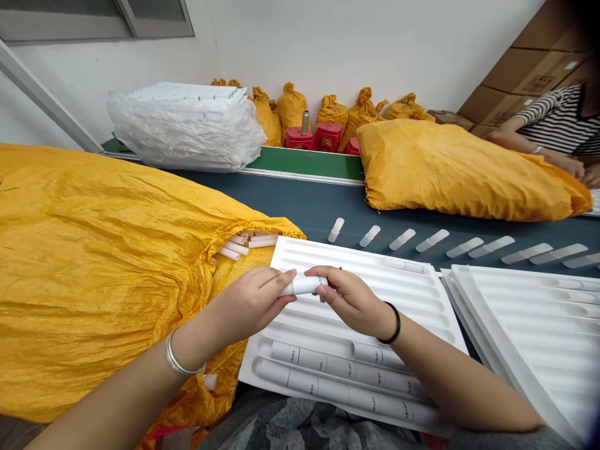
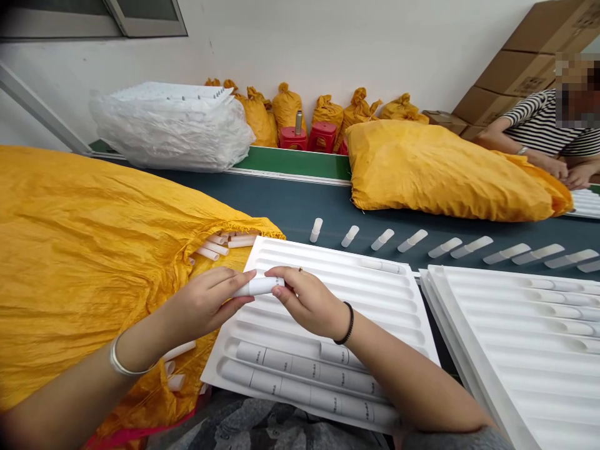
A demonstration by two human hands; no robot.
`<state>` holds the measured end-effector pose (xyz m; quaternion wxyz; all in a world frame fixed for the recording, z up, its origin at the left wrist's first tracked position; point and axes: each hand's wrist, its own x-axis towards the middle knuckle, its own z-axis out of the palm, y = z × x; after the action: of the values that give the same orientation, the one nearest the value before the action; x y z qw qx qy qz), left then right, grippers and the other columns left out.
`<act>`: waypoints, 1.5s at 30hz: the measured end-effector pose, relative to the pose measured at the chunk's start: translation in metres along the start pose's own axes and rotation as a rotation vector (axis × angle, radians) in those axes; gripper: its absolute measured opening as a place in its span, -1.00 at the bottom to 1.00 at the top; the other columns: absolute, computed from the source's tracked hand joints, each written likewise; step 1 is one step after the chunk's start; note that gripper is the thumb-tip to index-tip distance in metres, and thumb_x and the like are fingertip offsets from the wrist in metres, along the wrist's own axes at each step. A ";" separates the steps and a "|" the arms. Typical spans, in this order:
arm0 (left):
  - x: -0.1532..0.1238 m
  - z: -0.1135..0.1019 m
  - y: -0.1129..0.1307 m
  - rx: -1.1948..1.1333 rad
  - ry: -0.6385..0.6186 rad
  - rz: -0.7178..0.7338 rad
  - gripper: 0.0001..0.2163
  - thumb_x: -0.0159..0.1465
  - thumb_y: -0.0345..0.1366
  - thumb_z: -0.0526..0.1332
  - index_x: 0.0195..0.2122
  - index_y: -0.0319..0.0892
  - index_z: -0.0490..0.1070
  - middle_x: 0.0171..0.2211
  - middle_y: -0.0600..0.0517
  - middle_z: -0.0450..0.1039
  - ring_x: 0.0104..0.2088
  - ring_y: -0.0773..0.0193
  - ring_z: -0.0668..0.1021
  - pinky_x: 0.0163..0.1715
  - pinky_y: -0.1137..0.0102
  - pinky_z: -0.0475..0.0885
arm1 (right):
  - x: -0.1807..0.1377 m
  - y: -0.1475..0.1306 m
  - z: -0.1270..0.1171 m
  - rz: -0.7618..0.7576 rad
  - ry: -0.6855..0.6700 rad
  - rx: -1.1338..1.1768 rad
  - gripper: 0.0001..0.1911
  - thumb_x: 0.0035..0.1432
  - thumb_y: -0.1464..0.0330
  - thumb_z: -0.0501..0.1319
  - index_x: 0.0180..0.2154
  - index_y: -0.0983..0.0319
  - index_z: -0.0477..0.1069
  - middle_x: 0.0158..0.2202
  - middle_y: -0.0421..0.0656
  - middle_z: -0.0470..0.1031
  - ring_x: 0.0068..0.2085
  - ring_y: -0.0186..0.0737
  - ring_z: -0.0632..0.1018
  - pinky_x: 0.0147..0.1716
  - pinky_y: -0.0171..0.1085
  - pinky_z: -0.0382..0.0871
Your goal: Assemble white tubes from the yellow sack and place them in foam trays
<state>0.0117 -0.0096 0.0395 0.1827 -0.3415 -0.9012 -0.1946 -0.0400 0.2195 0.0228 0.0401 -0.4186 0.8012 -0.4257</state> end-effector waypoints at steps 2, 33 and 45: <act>0.000 0.001 0.002 0.014 -0.026 -0.023 -0.53 0.31 -0.27 0.10 0.21 -0.30 0.07 -0.32 -0.10 0.46 -0.32 0.18 0.50 -0.30 0.31 0.45 | 0.001 -0.001 0.000 -0.006 -0.004 0.017 -0.72 0.31 0.33 0.01 0.00 0.26 0.28 -0.27 -0.11 0.48 -0.32 -0.30 0.47 -0.27 -0.29 0.37; -0.028 0.025 -0.122 0.016 -0.231 -0.509 -0.72 0.28 -0.17 0.08 -0.09 -0.20 0.41 -0.09 -0.10 0.46 -0.05 0.15 0.47 -0.02 0.28 0.36 | 0.014 0.007 0.014 0.303 -0.434 -0.646 -0.69 0.27 0.33 0.05 -0.41 0.30 0.48 -0.38 0.03 0.51 -0.33 -0.12 0.52 -0.31 -0.21 0.34; 0.003 0.018 -0.039 -0.394 -0.082 -0.434 -0.70 0.31 -0.16 0.07 -0.01 -0.19 0.31 -0.09 -0.04 0.45 -0.09 0.22 0.48 -0.05 0.34 0.37 | -0.030 -0.029 0.080 0.088 -0.385 -0.497 -0.84 0.07 0.36 0.20 -0.31 0.33 0.41 -0.38 -0.03 0.48 -0.40 -0.13 0.49 -0.44 -0.22 0.35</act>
<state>-0.0208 -0.0265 0.0171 0.0302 -0.1771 -0.9047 -0.3864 0.0311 0.1806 -0.0160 0.1062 -0.4533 0.8758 -0.1276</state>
